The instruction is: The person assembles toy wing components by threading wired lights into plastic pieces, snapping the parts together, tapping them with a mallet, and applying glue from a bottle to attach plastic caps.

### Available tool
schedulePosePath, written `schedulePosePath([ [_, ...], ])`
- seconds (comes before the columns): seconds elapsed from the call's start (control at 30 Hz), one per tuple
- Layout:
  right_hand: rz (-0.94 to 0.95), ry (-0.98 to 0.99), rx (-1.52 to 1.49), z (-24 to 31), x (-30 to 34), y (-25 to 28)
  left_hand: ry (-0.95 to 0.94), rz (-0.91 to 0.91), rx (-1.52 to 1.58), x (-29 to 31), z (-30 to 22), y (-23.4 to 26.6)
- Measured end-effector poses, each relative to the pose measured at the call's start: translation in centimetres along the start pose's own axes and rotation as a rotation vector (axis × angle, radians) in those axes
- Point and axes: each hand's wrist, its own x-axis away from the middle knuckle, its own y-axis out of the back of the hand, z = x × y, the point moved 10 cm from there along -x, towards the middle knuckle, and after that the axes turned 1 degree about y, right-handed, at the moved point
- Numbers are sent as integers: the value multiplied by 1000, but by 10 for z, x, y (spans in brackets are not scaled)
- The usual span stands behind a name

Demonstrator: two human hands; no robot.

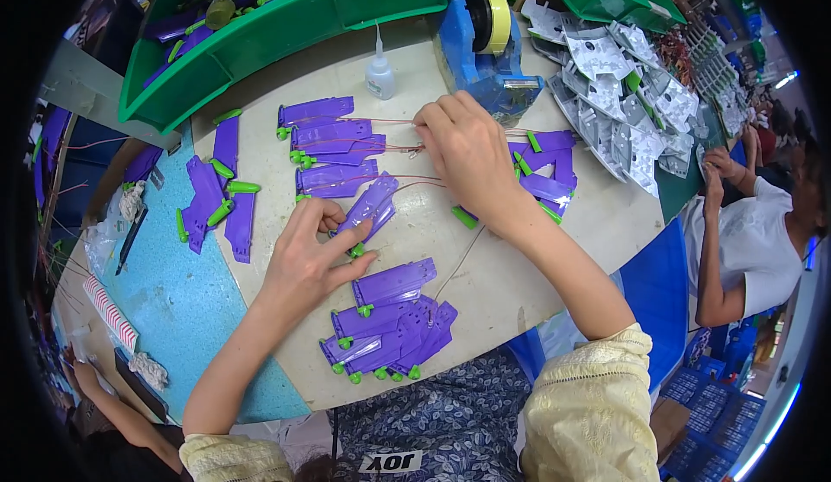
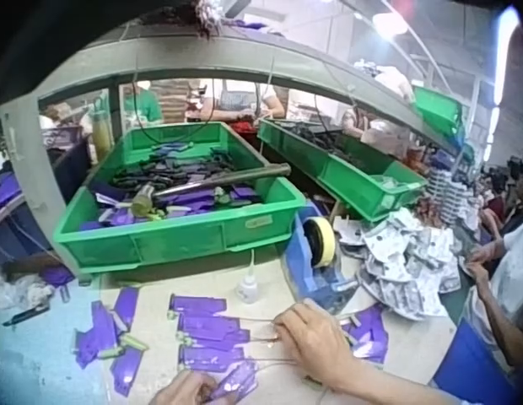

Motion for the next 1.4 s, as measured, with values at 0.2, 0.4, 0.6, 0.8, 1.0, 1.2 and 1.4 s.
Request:
schedulePosePath([
  [0.2, -193, -40, -282, 3, -4, 40, -99, 36, -10, -2, -3, -6],
  [0.4, -439, 93, -644, 76, -4, 161, -16, -109, -19, 7, 12, 25],
  [0.6, 306, -141, -532, 75, 31, 18, -71, -1, 216, 27, -30, 18],
  [0.8, 425, -146, -435, 76, 40, -28, 174, -156, 254, 24, 3, 6],
  [1.0, 484, -52, -389, 82, 30, -37, 185, -86, 386, 30, 9, 4],
  [1.2, 427, -99, -532, 78, 31, -48, 335, -165, 517, 35, 21, -4],
  [1.4, 394, -229, -634, 72, 41, -45, 348, -178, 490, 33, 21, -4],
])
